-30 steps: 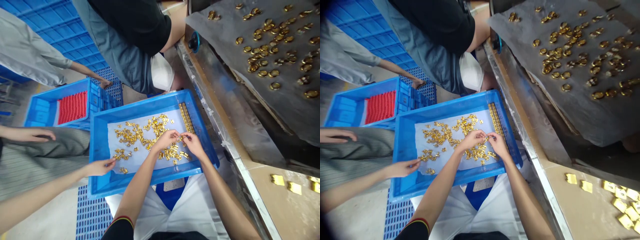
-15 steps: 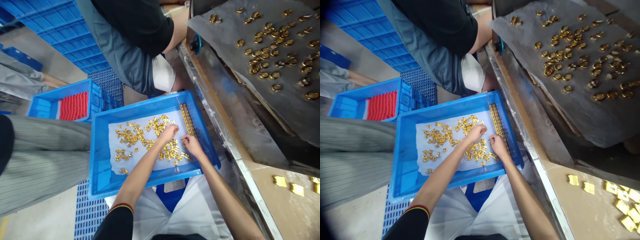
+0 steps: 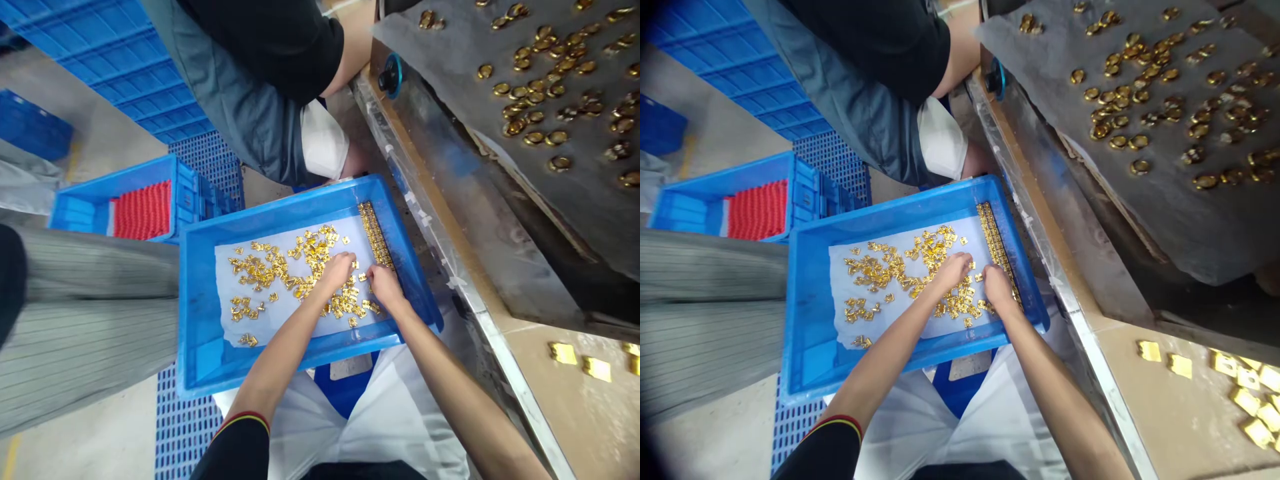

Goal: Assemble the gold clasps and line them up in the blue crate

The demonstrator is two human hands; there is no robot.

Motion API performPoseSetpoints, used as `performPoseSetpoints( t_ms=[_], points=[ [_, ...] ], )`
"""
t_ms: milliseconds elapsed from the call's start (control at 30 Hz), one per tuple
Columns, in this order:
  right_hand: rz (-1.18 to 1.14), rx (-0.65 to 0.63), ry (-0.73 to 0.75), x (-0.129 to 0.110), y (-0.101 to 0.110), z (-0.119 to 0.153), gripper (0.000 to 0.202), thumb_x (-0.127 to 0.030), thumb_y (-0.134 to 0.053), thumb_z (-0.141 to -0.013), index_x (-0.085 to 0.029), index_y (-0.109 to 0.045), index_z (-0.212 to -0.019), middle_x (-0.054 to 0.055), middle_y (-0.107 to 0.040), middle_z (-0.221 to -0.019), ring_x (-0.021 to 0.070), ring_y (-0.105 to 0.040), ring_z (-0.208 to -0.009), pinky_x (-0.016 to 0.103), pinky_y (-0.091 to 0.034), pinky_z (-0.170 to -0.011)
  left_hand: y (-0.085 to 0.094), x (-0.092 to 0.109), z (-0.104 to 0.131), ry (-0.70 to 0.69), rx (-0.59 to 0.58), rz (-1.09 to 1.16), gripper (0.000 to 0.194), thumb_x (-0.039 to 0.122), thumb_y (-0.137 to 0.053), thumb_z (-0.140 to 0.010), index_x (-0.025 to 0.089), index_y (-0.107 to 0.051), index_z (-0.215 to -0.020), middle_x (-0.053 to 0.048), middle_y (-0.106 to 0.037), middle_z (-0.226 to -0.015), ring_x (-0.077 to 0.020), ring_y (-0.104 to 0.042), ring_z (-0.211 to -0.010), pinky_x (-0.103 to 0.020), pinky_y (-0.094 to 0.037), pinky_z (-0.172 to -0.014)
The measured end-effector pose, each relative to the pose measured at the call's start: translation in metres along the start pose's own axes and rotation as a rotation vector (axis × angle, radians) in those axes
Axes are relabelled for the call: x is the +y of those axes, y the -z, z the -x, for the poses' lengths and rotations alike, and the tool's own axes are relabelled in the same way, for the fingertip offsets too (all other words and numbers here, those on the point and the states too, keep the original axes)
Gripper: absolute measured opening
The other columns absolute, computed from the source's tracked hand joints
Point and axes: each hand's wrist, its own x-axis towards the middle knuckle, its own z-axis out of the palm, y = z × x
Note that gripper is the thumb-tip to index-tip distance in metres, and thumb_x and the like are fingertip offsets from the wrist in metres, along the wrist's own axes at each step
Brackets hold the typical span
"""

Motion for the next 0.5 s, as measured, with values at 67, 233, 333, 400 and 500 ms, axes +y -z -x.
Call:
performPoseSetpoints(
  t_ms=[67,233,333,400,500],
  points=[
    [0.053,-0.011,-0.012,-0.003,0.004,0.006,0.032,0.001,-0.046,-0.094,-0.012,-0.073,-0.104,0.016,-0.075,-0.107,0.0222,-0.072,-0.096,0.026,-0.046,-0.083,0.001,0.002,0.002,0.01,-0.006,-0.028,0.022,0.012,-0.052,-0.091,0.017,-0.066,-0.106,-0.013,-0.069,-0.109,-0.0276,-0.067,-0.1,-0.036,-0.051,-0.087],
    [0.134,-0.041,0.025,-0.018,0.006,0.013,0.025,-0.015,-0.053,-0.099,-0.012,-0.067,-0.121,0.017,-0.069,-0.121,0.0235,-0.069,-0.106,0.027,-0.046,-0.088,0.003,0.002,0.006,0.01,-0.011,-0.069,0.022,0.012,-0.051,-0.092,0.018,-0.066,-0.106,-0.011,-0.068,-0.11,-0.0257,-0.066,-0.104,-0.034,-0.05,-0.09],
    [0.174,-0.076,0.031,-0.024,0.004,0.01,0.026,-0.014,-0.052,-0.099,-0.01,-0.068,-0.119,0.018,-0.068,-0.119,0.0233,-0.07,-0.101,0.028,-0.047,-0.086,0.002,0.002,0.006,0.01,-0.006,-0.077,0.018,0.015,-0.054,-0.093,0.019,-0.066,-0.107,-0.01,-0.069,-0.11,-0.0245,-0.066,-0.104,-0.033,-0.051,-0.09],
    [0.192,-0.093,0.049,-0.026,0.003,0.007,0.029,-0.008,-0.046,-0.099,-0.01,-0.071,-0.114,0.017,-0.068,-0.116,0.0216,-0.07,-0.098,0.027,-0.046,-0.085,0.0,0.002,0.005,0.015,0.002,-0.076,0.016,0.016,-0.055,-0.093,0.02,-0.065,-0.106,-0.01,-0.068,-0.11,-0.0241,-0.066,-0.104,-0.033,-0.051,-0.09],
    [0.199,-0.113,0.11,-0.027,0.006,0.003,0.033,-0.004,-0.043,-0.096,-0.012,-0.075,-0.104,0.014,-0.069,-0.112,0.02,-0.069,-0.098,0.025,-0.045,-0.085,-0.003,0.002,0.004,0.027,0.017,-0.072,0.015,0.017,-0.056,-0.093,0.019,-0.065,-0.105,-0.01,-0.068,-0.11,-0.025,-0.066,-0.103,-0.034,-0.051,-0.089]
  ],
)
